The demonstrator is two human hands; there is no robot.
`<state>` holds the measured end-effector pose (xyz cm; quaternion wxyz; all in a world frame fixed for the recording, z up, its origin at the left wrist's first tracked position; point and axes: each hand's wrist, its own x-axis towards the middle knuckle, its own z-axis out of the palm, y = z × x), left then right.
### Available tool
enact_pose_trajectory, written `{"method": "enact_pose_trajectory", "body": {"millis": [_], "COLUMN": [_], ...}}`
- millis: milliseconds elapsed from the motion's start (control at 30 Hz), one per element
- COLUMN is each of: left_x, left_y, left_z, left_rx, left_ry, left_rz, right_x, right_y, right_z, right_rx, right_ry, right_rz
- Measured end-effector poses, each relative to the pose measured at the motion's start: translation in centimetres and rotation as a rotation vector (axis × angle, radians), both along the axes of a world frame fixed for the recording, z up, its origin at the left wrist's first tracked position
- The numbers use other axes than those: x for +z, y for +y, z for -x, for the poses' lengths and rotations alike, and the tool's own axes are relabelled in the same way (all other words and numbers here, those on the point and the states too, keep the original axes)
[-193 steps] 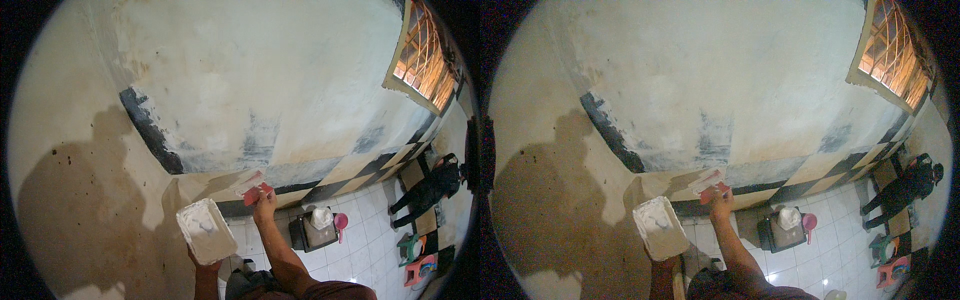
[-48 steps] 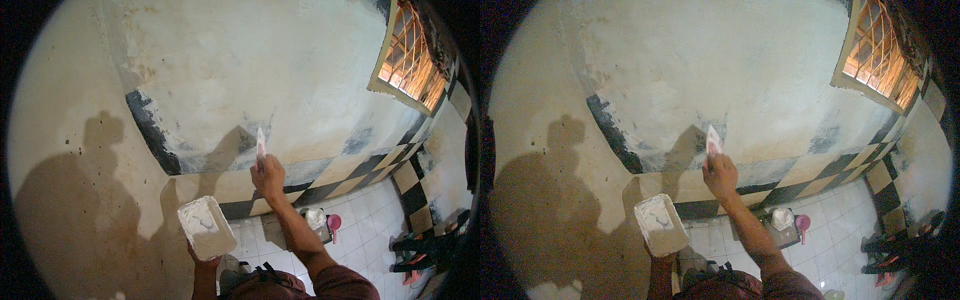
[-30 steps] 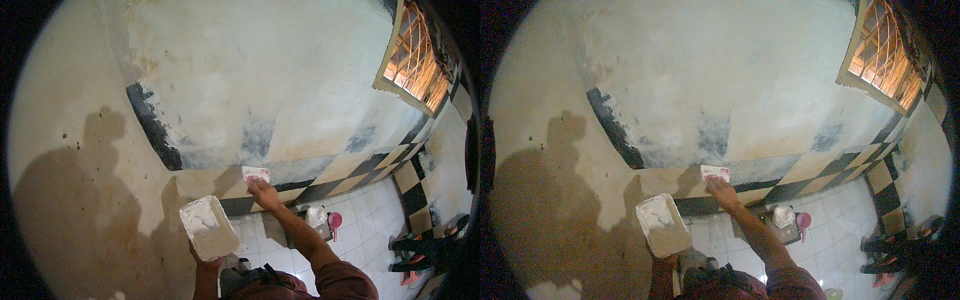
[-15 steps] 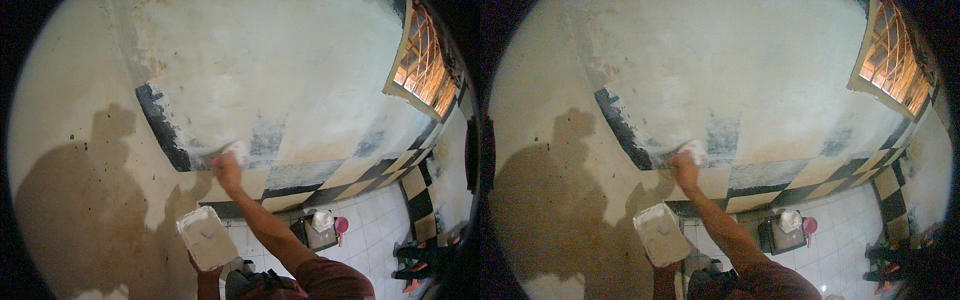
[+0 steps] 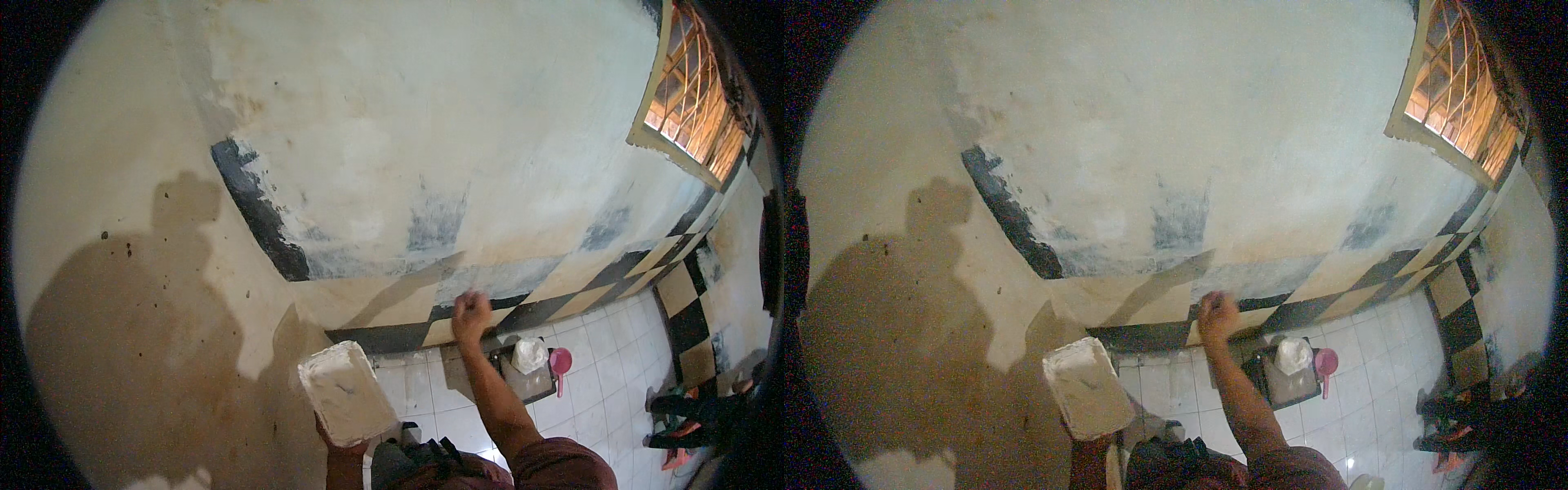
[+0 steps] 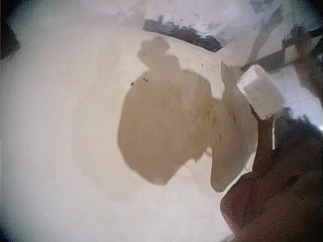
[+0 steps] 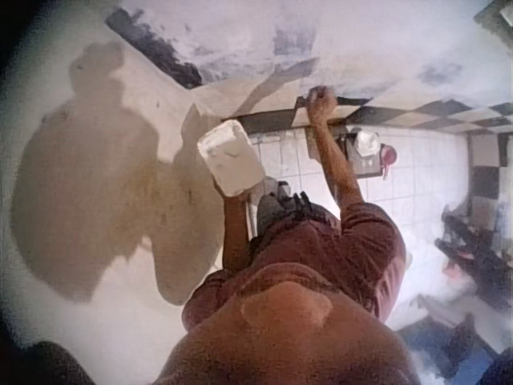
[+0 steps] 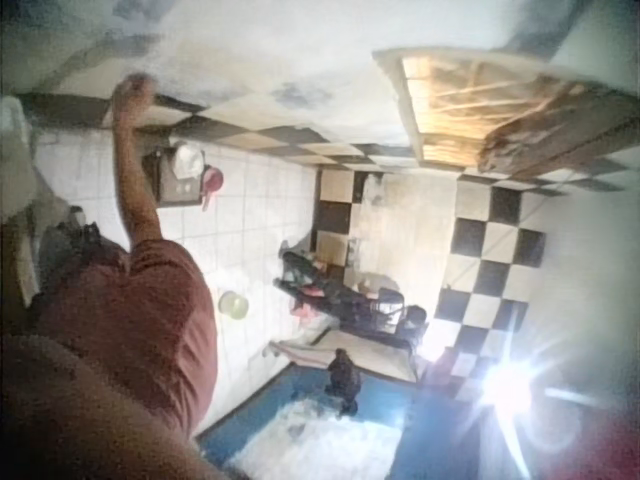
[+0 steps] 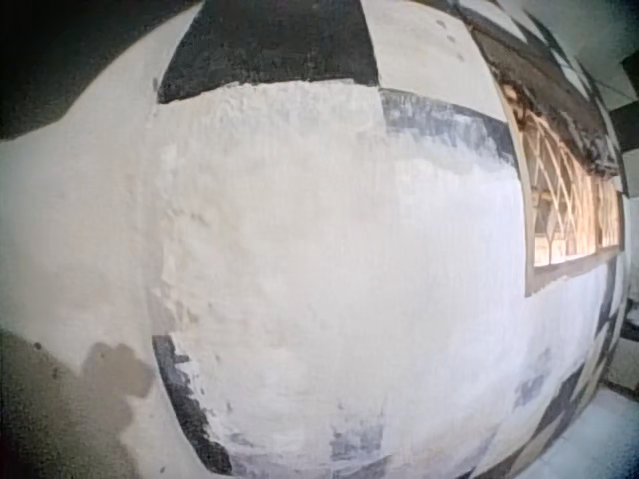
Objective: The person applies plaster to a tiled wall using a putty knife, regularly scooping more plaster from a plastic container and mixing in water from a pink scoop.
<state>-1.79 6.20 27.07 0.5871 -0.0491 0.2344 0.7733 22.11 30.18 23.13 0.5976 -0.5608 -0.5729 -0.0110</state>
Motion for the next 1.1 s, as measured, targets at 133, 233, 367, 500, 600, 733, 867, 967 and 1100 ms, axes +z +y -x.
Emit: {"method": "enact_pose_trajectory", "body": {"millis": [133, 233, 367, 500, 600, 733, 867, 967, 1100], "left_x": [-0.6, -0.6, -0.9, -0.8, -1.2, -0.9, -1.3, -1.4, -1.6], "left_y": [-0.3, -0.9, 0.3, -0.2, -0.2, -1.2, -0.7, -0.5, -0.7], "left_z": [0.2, 1.5, 1.3, 2.8, 2.4, 2.6, 1.4, 0.8, 0.7], "left_rx": [0.001, 0.028, 0.014, 0.053, 0.045, 0.069, 0.037, 0.02, 0.023], "left_ry": [0.008, 0.044, 0.048, 0.094, 0.091, 0.108, 0.101, 0.1, 0.107], "left_rz": [0.027, 0.048, 0.04, 0.059, 0.066, 0.073, 0.069, 0.065, 0.071], "right_x": [-0.5, -1.1, -2.5, 1.0, 0.8, -1.5, -3.8, -3.7, -4.4], "right_y": [5.1, 6.2, 5.4, 0.5, -0.7, -3.6, -1.7, 0.2, 3.6], "right_z": [-1.1, 7.1, 19.3, 27.2, 25.4, 16.4, 3.5, -2.9, -2.5], "right_rx": [-0.14, 0.107, 0.407, 0.619, 0.586, 0.671, 0.118, -0.108, -0.128], "right_ry": [0.055, -0.019, -0.206, -0.171, -0.09, -0.037, 0.006, 0.042, 0.05], "right_rz": [-0.031, 0.005, 0.073, 0.021, -0.116, 0.287, 0.054, 0.146, 0.119]}}
